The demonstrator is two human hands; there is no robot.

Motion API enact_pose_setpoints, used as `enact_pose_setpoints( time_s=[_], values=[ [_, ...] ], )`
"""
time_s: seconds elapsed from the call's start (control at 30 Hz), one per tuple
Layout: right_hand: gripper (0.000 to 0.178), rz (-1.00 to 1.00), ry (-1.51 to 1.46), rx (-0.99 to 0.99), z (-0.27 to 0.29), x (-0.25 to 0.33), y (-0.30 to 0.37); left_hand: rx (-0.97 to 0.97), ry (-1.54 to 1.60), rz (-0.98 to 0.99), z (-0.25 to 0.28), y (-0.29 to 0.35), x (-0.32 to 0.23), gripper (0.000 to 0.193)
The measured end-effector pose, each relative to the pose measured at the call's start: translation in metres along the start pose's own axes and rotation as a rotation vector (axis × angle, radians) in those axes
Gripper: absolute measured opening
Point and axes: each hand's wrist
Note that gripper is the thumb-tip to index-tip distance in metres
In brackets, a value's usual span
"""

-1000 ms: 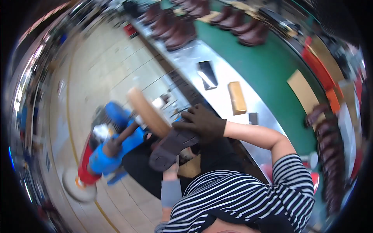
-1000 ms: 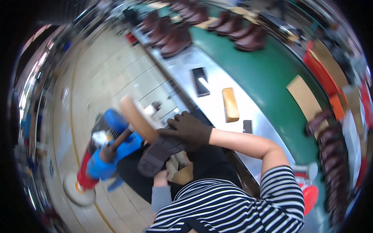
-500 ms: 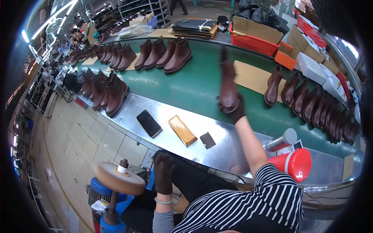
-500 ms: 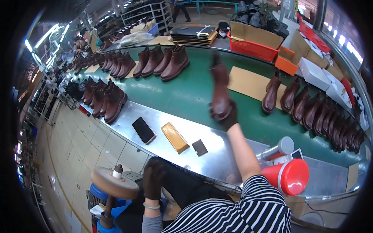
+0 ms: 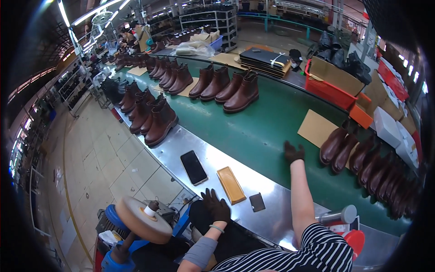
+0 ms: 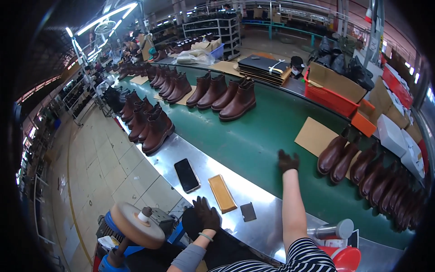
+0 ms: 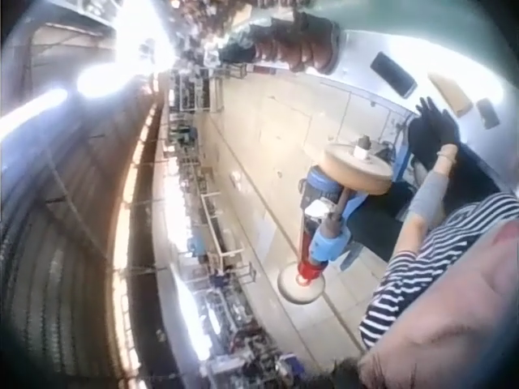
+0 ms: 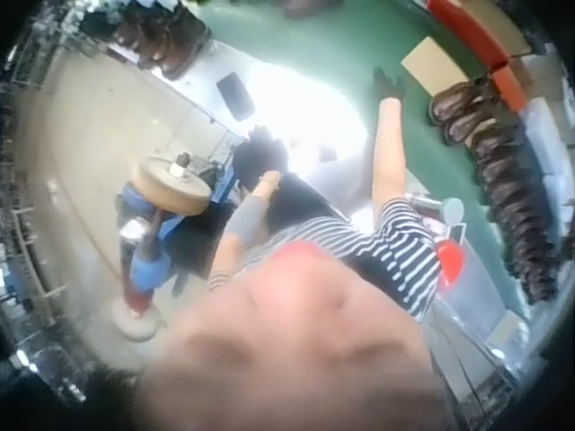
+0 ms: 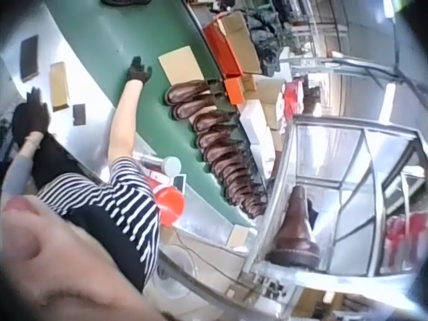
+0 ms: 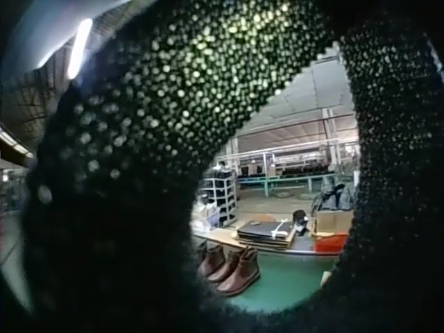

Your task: The recorder is polishing and finishing leather boots using a rotating polishing wheel in a shoe factory.

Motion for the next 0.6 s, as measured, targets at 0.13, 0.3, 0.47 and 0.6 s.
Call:
enact_pose_setpoints(
  time_s=[0.13, 0.3, 0.47, 0.6],
  values=[
    [0.055, -0.346, 0.506, -0.052, 0.014, -0.14, -0.042, 0.018, -0.181, 0.011, -0.009, -0.007, -0.01, 0.056],
    [0.067, -0.411, 0.752, -0.017, 0.021, -0.26, -0.103, 0.038, -0.112, 0.004, -0.006, -0.013, -0.006, 0.048],
    [0.093, -0.411, 0.601, 0.135, 0.01, -0.319, -0.176, 0.11, -0.213, -0.009, 0.004, -0.019, -0.007, 0.048],
    [0.083, -0.151, 0.573, -0.02, -0.024, -0.335, -0.217, 0.155, -0.212, -0.024, 0.011, -0.023, -0.006, 0.048]
  ],
)
Point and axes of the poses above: each hand's wrist, its own y-axis away from the middle knuckle, its own z-axis out of the back of the hand, x = y × z, and after that the axes turned 14 degrees about -y, right-handed
